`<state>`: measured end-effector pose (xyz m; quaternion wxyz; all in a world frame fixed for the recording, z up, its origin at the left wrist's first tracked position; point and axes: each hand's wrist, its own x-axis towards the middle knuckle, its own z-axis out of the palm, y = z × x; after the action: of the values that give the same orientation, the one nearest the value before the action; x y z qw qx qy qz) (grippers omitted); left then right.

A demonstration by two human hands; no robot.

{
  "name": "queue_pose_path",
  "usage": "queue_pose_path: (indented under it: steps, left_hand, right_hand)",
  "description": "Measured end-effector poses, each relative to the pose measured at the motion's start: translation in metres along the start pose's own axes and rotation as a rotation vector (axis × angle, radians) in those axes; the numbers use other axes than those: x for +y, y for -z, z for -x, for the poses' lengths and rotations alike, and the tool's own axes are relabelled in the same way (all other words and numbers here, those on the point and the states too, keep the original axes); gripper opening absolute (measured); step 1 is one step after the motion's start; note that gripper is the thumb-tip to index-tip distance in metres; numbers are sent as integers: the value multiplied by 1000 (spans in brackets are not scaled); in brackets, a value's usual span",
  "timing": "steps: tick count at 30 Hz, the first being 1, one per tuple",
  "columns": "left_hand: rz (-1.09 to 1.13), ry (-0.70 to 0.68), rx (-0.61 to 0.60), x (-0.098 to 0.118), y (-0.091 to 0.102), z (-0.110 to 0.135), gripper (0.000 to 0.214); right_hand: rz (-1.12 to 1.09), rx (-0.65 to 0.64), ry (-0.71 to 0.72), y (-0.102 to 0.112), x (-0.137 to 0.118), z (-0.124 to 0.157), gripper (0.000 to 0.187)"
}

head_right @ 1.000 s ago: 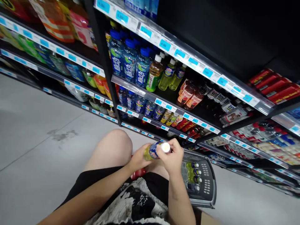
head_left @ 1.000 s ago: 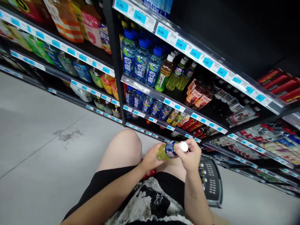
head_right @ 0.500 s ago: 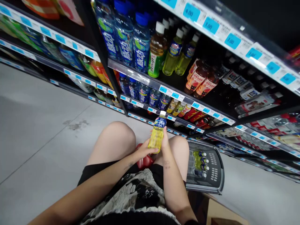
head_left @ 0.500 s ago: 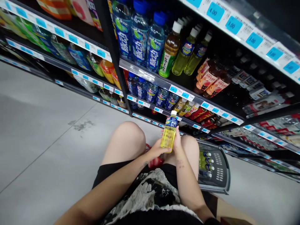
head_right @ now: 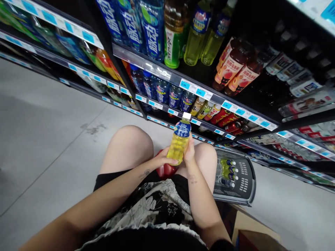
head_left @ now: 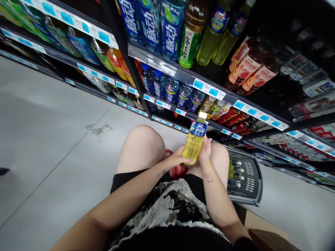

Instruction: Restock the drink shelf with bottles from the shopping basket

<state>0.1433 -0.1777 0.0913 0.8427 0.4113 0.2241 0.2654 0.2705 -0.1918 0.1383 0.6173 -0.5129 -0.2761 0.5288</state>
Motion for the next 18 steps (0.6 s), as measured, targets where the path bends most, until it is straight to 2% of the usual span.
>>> queue_pose_path:
  steps: [6, 13, 18]
  left_hand:
    - [-102, -21, -28, 0, 0, -1, 61]
    - [-110, -78, -107, -6, 5, -4, 66]
    - [-132, -107, -89, -7, 6, -2, 65]
  right_hand:
    - [-14, -4, -24, -1, -11, 6, 100]
    - [-31, -11, 6, 3, -10, 8, 98]
    - [-98, -50, 31, 5, -8, 8, 96]
